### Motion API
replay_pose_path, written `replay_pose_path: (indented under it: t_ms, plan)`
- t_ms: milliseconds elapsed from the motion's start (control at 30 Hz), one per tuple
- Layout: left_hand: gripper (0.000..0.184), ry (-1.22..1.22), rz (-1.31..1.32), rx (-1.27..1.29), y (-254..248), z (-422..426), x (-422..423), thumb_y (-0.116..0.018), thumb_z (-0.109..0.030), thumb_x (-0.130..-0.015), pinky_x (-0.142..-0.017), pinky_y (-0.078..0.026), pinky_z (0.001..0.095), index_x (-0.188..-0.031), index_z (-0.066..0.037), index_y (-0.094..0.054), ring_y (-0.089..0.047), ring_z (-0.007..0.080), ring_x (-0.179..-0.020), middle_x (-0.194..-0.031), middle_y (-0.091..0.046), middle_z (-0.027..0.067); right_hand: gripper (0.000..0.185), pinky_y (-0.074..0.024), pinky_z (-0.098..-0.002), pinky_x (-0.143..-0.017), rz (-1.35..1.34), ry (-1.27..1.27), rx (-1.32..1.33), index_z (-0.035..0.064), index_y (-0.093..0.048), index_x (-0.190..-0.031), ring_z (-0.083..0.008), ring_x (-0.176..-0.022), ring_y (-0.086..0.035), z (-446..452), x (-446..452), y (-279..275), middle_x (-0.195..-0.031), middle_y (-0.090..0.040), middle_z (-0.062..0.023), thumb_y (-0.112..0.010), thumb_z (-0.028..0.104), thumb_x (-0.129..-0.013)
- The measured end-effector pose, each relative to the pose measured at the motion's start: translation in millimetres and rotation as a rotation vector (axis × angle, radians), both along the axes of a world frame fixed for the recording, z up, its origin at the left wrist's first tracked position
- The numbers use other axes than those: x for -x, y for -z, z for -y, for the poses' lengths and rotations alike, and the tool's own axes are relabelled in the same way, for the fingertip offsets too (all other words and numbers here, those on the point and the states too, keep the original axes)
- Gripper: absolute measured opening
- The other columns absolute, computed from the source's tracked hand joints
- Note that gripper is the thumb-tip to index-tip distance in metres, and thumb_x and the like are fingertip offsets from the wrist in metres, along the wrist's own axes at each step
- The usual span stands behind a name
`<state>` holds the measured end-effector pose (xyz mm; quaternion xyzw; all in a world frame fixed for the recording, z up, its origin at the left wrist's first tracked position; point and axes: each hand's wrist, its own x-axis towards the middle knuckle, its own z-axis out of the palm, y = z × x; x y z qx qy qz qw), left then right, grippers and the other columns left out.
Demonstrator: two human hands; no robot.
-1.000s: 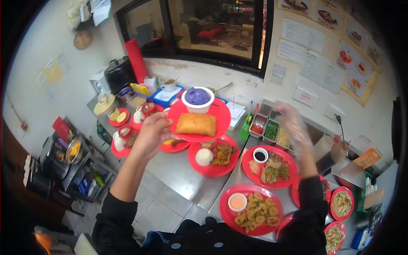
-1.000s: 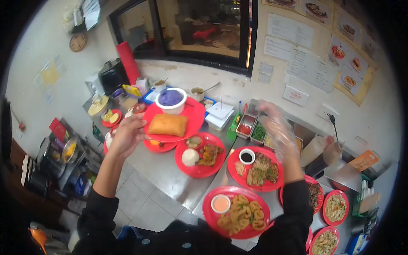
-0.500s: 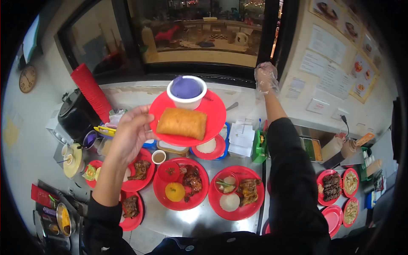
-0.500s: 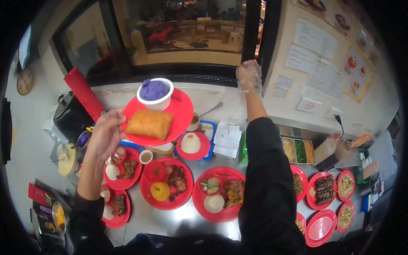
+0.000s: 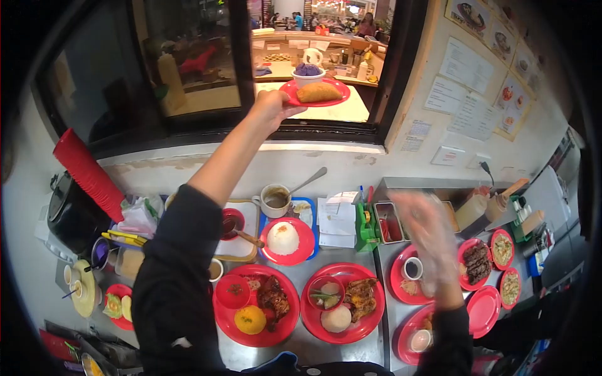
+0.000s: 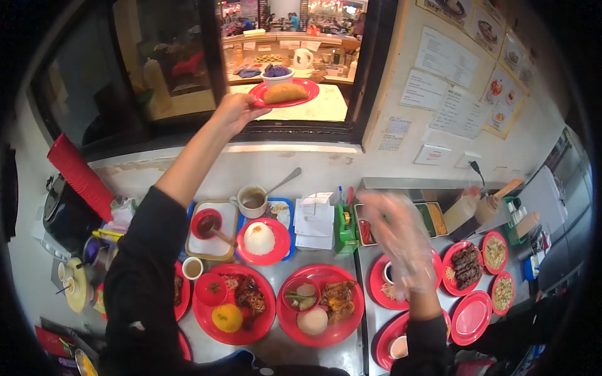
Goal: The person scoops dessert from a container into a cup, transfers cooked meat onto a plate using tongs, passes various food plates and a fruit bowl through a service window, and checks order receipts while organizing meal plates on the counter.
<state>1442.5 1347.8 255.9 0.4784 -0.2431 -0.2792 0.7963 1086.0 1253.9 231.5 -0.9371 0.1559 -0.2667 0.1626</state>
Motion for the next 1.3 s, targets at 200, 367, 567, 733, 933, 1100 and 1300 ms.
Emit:
replay_pose_path:
  t_ms: [200, 367, 567, 733, 933, 1100, 1300]
  plan:
    - [0.036, -0.274, -0.155, -0.051, 58.8, 103.6, -91.1, -0.044, -0.003, -0.086, -0.063, -0.060, 0.0459, -0.119, 0.011, -0.038, -0.060, 0.0402, -0.092, -0.115, -0.046, 0.0297, 0.035, -0.0416, -0.0339, -0.088, 0.530, 0.684, -0.158, 0.0021, -0.052, -0.110, -0.0229, -0.105, -0.051, -11.5, 253.7, 48.3, -0.111, -0.053, -0.0100, -0.060, 0.024, -0.084]
    - [0.040, -0.478, -0.320, -0.082, 84.8, 113.3, -150.9, -0.052, -0.002, -0.084, -0.064, -0.058, 0.0529, -0.122, 0.005, -0.041, -0.059, 0.0406, -0.095, -0.123, -0.044, 0.0248, 0.029, -0.0442, -0.0328, -0.083, 0.597, 1.157, -0.121, 0.0039, -0.058, -0.102, -0.0212, -0.098, -0.055, -86.1, 398.0, 55.9, -0.104, -0.058, -0.0103, -0.061, 0.026, -0.083]
    - [0.045, -0.532, -0.428, 0.027, 100.8, 98.4, -195.1, -0.062, -0.002, -0.078, -0.078, -0.052, 0.0549, -0.119, 0.004, -0.045, -0.057, 0.0346, -0.101, -0.122, -0.047, 0.0212, 0.029, -0.0443, -0.0328, -0.083, 0.351, 1.513, -0.435, 0.0037, -0.058, -0.102, -0.0211, -0.097, -0.056, -163.7, 461.8, 137.8, -0.103, -0.058, -0.0099, -0.060, 0.025, -0.083]
    - [0.039, -0.729, 0.310, -0.345, 97.5, 87.1, -178.7, -0.063, -0.003, -0.066, -0.081, -0.046, 0.0300, -0.104, 0.004, -0.055, -0.058, 0.0243, -0.093, -0.100, -0.058, 0.0158, 0.028, -0.0443, -0.0329, -0.083, 0.148, 1.526, -0.902, 0.0035, -0.057, -0.102, -0.0211, -0.096, -0.056, -230.4, 517.7, 242.8, -0.102, -0.058, -0.0096, -0.060, 0.024, -0.083]
    - [0.062, -1.461, 0.494, -0.385, 30.5, -3.4, -85.6, -0.070, -0.039, -0.066, -0.093, -0.041, 0.0388, -0.103, 0.009, -0.060, -0.054, 0.0340, -0.104, -0.105, -0.060, 0.0256, 0.028, -0.0444, -0.0329, -0.083, 0.114, 1.534, -1.258, 0.0033, -0.057, -0.103, -0.0210, -0.095, -0.056, -336.5, 563.0, 315.8, -0.101, -0.058, -0.0091, -0.060, 0.023, -0.084]
    - [0.104, -1.318, 0.387, -0.533, 71.6, 23.1, -174.0, -0.059, -0.079, -0.053, -0.091, -0.037, 0.0524, -0.106, 0.010, -0.055, -0.045, 0.0413, -0.110, -0.117, -0.046, 0.0319, 0.027, -0.0445, -0.0330, -0.083, 0.180, 1.627, -1.348, 0.0031, -0.056, -0.103, -0.0210, -0.094, -0.057, -388.6, 586.9, 336.6, -0.101, -0.058, -0.0088, -0.060, 0.022, -0.084]
    - [0.104, -1.277, 0.390, -0.546, 62.2, 56.2, -124.6, -0.054, -0.084, -0.052, -0.096, -0.033, 0.0527, -0.104, 0.005, -0.059, -0.040, 0.0440, -0.116, -0.118, -0.046, 0.0320, 0.027, -0.0445, -0.0330, -0.083, 0.337, 1.745, -1.372, 0.0029, -0.056, -0.103, -0.0209, -0.093, -0.057, -448.7, 598.7, 348.0, -0.100, -0.058, -0.0084, -0.060, 0.022, -0.084]
